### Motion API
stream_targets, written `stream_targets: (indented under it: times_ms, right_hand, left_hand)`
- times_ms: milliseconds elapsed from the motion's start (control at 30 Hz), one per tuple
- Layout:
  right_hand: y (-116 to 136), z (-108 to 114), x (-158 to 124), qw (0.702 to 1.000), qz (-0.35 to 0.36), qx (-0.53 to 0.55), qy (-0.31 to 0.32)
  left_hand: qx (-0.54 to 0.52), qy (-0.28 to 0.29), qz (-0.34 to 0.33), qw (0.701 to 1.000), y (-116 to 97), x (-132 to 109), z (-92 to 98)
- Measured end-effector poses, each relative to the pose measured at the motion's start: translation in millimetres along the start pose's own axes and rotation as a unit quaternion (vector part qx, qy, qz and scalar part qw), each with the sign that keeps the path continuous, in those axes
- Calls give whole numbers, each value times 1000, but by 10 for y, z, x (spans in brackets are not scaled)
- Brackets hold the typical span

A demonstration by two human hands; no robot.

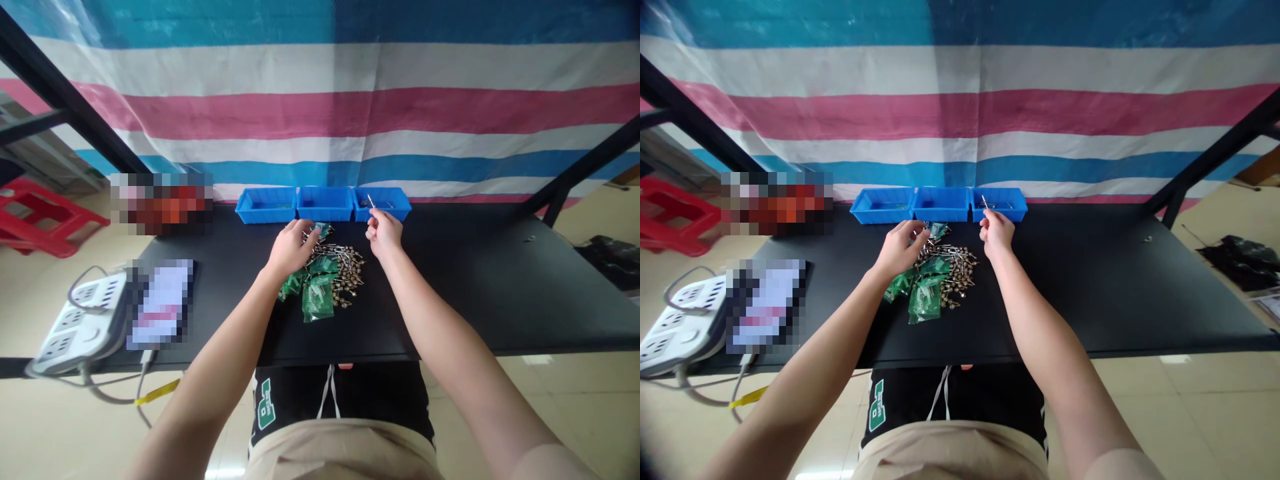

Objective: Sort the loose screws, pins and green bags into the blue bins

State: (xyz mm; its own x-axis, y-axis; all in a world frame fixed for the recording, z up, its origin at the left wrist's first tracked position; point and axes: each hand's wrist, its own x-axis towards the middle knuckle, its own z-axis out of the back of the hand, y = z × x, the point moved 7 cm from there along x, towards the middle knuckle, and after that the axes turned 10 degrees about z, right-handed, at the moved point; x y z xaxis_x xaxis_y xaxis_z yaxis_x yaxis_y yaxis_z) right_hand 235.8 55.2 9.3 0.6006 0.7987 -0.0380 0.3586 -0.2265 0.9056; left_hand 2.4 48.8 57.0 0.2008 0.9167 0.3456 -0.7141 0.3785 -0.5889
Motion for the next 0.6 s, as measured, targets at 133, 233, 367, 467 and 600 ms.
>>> stream_targets:
  times_ms: [133,233,367,467,600]
  right_hand:
    - [-6,93,91,999,4,-8,-33]
    - [-20,124,121,999,2,-15,-40]
    - [-41,137,113,999,-8,-8,-52]
    - [-41,116,80,998,-18,9,-54]
    - [-29,45,38,999,-23,10,-23]
  left_hand:
    - [12,10,-8,1000,8,-4,-30]
    - [12,9,-14,1000,16,-1,-41]
    - [16,10,-15,1000,9,0,-41]
    - [19,15,-14,1000,2,-3,-38]
    - [20,20,-11,1000,6,0,-41]
